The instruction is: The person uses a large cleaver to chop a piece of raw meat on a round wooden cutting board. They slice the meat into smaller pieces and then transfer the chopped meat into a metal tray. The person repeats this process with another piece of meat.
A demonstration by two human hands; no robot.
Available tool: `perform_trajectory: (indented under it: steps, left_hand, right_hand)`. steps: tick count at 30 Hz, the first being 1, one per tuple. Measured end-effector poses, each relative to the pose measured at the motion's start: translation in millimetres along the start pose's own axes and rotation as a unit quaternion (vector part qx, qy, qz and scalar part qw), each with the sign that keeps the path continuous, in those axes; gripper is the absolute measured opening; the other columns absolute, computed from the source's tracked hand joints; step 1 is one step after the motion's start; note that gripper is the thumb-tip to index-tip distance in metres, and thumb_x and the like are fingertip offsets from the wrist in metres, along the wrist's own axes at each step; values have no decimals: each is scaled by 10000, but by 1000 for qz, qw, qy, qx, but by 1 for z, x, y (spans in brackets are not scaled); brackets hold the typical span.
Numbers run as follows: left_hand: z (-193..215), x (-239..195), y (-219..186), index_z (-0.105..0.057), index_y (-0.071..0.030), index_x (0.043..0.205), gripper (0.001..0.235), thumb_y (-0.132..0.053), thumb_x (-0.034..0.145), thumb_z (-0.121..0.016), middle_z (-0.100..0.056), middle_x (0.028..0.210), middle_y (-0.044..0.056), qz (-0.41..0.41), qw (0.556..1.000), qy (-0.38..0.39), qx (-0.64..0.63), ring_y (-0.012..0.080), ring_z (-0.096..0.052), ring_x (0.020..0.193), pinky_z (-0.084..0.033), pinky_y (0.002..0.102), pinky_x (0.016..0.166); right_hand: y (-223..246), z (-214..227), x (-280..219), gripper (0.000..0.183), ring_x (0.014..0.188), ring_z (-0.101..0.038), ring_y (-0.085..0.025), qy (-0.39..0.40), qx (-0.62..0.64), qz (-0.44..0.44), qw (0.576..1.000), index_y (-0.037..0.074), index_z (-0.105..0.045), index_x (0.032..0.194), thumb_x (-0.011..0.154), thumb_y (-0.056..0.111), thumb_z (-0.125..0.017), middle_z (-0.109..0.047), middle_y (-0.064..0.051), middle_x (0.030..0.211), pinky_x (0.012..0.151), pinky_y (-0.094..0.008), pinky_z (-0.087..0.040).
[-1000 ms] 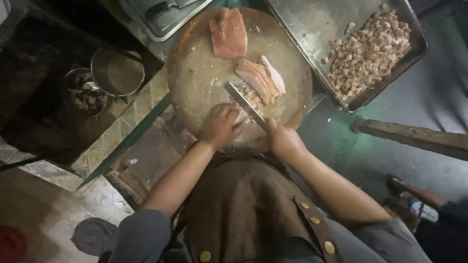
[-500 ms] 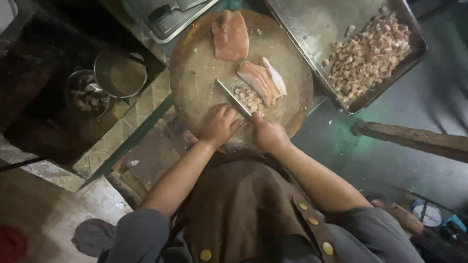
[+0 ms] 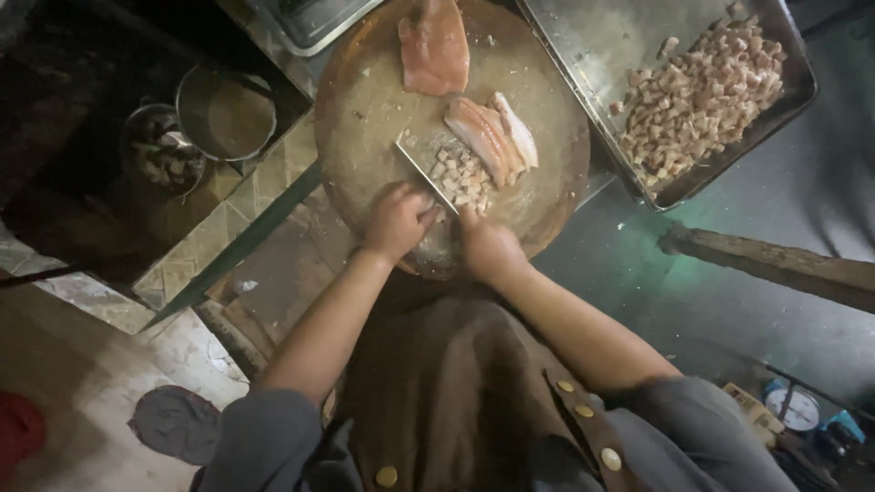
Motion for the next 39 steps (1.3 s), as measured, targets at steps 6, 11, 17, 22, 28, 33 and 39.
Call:
perform_trajectory:
  steps: [6,11,17,22,28,33,39]
  left_hand:
    - [14,-3,6,-698,-65,870,367,-427,924,-724,-682,1000,161,-106,989,-51,87,360,-705,973,-568,461,798]
    - [14,-11,18,-705,-140,1039,464,-414,704,-872,-642,1049,99,-156,975,-152,39,336,-686,962,-574,451,772]
    - [12,-11,20,-708,-107,936,374,-283,660,-889,-650,894,129,-282,948,-147,21,362,-682,825,-540,474,745]
    - [-1,-4,19,-682,-131,801,245,-316,733,-826,-624,865,96,-267,957,-108,42,353,-656,849,-517,466,759]
    - [-16,-4,33,-639,-128,729,269,-360,816,-745,-630,852,95,-242,962,-112,67,333,-660,839,-512,457,741]
    - [9,-14,26,-601,-165,865,365,-509,909,-715,-589,912,104,-267,951,-153,31,350,-647,831,-527,461,730]
    - [6,-18,24,-674,-65,921,421,-231,634,-933,-612,910,151,-281,950,-134,28,381,-655,837,-517,496,742]
  right_hand:
    - [-1,25,29,286,710,-763,-235,-73,56,-21,996,165,-481,1167,881,169,-491,-641,16,823,567,-380,-604]
    - [-17,22,1,621,825,-767,-358,34,136,-86,986,92,-404,1434,877,273,-608,-748,-141,869,688,-473,-615]
    - [-11,47,-47,465,769,-757,-355,76,198,-143,967,276,-464,1191,832,522,-628,-716,-66,765,709,-489,-605]
    - [1,-2,-48,525,758,-761,-291,55,123,-127,983,230,-444,1274,834,435,-643,-713,-53,808,666,-425,-609]
    - [23,46,17,409,874,-768,-355,70,209,-128,967,165,-384,1341,950,224,-486,-732,-109,946,777,-474,-621]
    - [6,58,5,313,1021,-727,-413,102,290,-141,941,243,-402,1270,968,193,-469,-731,-151,1039,876,-514,-593]
    - [0,57,-55,455,824,-778,-350,69,134,-110,982,218,-390,1328,890,217,-514,-746,-124,832,761,-448,-621]
Point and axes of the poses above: each hand's wrist, its own x-axis towards the middle knuckle, its own z-axis out of the back of the hand, y = z × x, the point moved 3 cm from there along x, towards the middle knuckle
